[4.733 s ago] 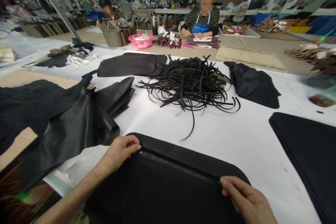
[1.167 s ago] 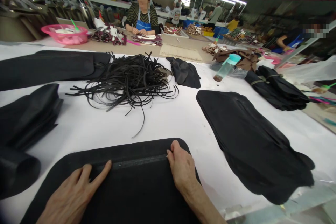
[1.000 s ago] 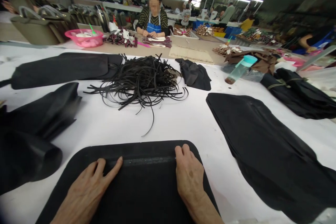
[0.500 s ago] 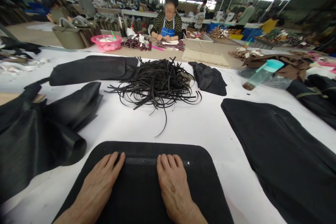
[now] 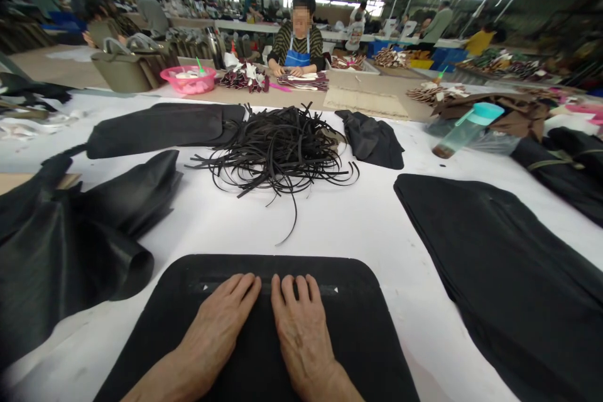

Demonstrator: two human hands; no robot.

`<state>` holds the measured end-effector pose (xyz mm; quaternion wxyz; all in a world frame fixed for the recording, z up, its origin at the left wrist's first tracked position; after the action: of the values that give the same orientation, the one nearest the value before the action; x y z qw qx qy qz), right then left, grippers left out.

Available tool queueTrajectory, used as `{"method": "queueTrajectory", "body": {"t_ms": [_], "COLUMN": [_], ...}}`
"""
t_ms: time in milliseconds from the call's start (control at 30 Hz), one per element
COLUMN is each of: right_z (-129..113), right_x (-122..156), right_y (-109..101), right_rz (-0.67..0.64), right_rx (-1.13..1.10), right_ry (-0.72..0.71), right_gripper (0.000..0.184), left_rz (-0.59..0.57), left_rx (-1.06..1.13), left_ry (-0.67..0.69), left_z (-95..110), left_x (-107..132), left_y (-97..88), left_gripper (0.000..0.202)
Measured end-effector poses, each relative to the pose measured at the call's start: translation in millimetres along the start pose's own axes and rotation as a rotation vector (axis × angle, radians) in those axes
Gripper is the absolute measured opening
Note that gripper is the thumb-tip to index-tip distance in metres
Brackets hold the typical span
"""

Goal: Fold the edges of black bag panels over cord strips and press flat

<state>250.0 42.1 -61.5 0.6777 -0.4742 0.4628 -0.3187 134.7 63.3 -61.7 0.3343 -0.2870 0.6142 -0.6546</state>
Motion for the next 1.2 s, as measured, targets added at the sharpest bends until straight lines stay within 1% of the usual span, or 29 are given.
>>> {"method": "queueTrajectory", "body": {"t_ms": [67,167,267,367,467,600,700,767,867,1000,1100,1167,1200], "right_z": [6,10,13,26,49,73,79,79,78,90,106,108,105], "right_x": [6,11,13,19,29,43,47,46,43,45,47,42,36], "right_y": [0,1,1,-1,-7,-11,-11,-11,-13,-13,-10,-10,-11], "right_rz": [0.047,0.079,0.078,0.061,0.046,0.021,0.015,0.033,0.067,0.077,0.053,0.047,0.051], "right_rx": [-0.071,-0.128,-0.15,-0.131,-0.07,-0.026,-0.04,-0.055,-0.08,-0.113,-0.061,-0.028,-0.032], "right_ry": [0.011,0.052,0.071,0.095,0.144,0.174,0.184,0.189,0.227,0.269,0.297,0.295,0.281], "right_gripper": [0.048,0.047,0.047,0.044,0.041,0.041,0.042,0.041,0.039,0.035,0.03,0.029,0.029], "left_rz": [0.01,0.038,0.051,0.123,0.194,0.219,0.239,0.264,0.266,0.226,0.184,0.184,0.201], "left_rx": [-0.076,-0.188,-0.258,-0.288,-0.28,-0.238,-0.242,-0.267,-0.291,-0.245,-0.191,-0.19,-0.197], "left_ry": [-0.003,-0.011,-0.014,0.019,0.034,0.016,0.016,0.011,-0.013,-0.116,-0.233,-0.305,-0.316], "left_z": [3,11,17,16,6,-16,-34,-47,-63,-80,-89,-89,-86], "left_x": [-2,-6,-9,-6,4,20,34,44,57,66,67,65,63], "left_y": [0.0,-4.9,-8.4,-8.2,-3.1,2.3,1.6,0.2,0.3,-1.6,-6.9,-12.8,-16.4], "left_gripper": [0.059,0.063,0.065,0.064,0.059,0.059,0.059,0.057,0.056,0.056,0.053,0.051,0.05]}}
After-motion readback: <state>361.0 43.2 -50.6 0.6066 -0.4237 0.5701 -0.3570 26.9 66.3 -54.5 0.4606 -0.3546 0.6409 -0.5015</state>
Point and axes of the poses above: each hand's wrist, its own x-axis away from the middle knuckle, its own y-axis out of the palm, z = x × y, the point moved 5 cm from there along -x, towards the middle knuckle, and after that the axes turned 8 degrees about z, right-handed, at the moved point
